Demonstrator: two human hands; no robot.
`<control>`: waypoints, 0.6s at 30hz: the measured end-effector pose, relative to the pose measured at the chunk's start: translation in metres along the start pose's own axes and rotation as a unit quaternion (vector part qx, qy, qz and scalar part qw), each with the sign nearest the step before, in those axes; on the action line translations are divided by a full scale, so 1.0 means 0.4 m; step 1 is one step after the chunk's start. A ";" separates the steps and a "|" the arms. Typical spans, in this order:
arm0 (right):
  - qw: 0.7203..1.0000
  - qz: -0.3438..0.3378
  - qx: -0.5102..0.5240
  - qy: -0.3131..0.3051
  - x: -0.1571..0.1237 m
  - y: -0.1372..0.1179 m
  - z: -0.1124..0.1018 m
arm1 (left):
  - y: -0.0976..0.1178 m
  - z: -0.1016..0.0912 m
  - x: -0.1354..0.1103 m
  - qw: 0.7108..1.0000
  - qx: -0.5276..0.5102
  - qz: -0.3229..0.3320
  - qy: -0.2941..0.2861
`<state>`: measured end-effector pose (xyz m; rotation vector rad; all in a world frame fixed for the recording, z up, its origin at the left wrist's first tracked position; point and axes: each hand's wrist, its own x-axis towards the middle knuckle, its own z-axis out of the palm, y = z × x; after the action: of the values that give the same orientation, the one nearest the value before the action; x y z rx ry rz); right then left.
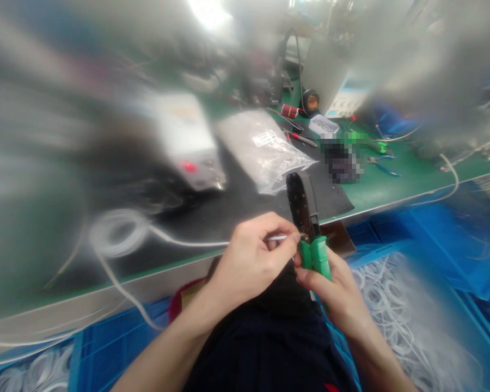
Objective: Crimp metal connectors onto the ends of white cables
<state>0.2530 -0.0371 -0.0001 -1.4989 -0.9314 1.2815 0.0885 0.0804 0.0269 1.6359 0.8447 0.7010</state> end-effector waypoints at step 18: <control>0.999 -0.015 -0.047 0.022 0.002 -0.021 0.011 | -0.006 0.000 0.004 1.000 -0.004 -0.009 -0.009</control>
<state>0.2492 -0.0333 0.0077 -1.5744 -0.9939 1.1935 0.0890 0.0818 0.0245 1.6235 0.8419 0.6765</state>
